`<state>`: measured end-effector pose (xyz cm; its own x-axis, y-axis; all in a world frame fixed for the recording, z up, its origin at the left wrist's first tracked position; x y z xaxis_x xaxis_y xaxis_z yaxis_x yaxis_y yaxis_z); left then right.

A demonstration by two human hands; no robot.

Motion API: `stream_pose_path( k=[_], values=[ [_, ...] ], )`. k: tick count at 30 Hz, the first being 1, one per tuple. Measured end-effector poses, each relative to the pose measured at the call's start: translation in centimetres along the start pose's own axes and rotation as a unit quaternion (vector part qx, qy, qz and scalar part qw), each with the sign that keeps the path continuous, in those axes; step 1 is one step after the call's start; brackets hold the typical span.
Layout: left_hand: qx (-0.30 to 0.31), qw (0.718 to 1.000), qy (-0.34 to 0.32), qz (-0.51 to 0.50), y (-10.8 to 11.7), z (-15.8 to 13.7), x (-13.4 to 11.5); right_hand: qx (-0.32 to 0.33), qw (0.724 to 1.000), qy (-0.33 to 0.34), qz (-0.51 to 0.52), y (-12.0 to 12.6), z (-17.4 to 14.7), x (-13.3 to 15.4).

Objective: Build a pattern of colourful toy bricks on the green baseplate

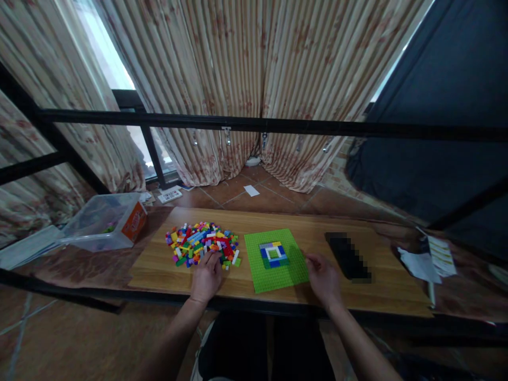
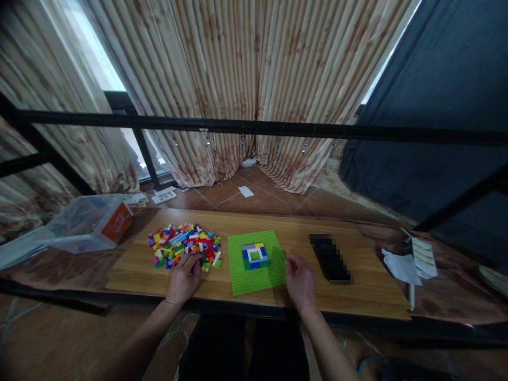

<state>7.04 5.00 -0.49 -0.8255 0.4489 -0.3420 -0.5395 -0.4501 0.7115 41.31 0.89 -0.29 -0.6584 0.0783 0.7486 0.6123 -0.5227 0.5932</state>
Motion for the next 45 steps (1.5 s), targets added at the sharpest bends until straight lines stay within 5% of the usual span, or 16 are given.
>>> stream_pose_path(
  k=[6,25,40,45],
  values=[
    [-0.005,1.000,-0.012,0.016,0.2,0.2,-0.2,-0.025,0.986,0.111,-0.119,1.0,-3.0,-3.7],
    [0.026,0.999,0.000,0.038,-0.8,-0.4,0.2,-0.030,0.971,0.154,-0.180,0.1,-3.2,-5.3],
    [0.031,0.999,-0.021,0.034,-0.4,0.4,-0.1,0.019,0.991,0.076,-0.107,0.1,-0.8,-3.7],
    [0.018,0.999,-0.012,0.049,0.7,1.0,-1.3,0.077,0.986,0.133,-0.067,0.5,-0.6,-1.2]
  ],
)
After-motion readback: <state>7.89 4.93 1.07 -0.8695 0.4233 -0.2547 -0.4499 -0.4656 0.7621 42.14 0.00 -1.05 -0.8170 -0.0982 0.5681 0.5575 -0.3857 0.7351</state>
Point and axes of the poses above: each hand's wrist, its own z-axis towards the middle knuckle, its own y-axis out of the back of the hand, x = y × z, the point moved 2 cm from there along z, towards the middle knuckle, and after that the axes turned 2 degrees about -y, right-handed, at the moved point
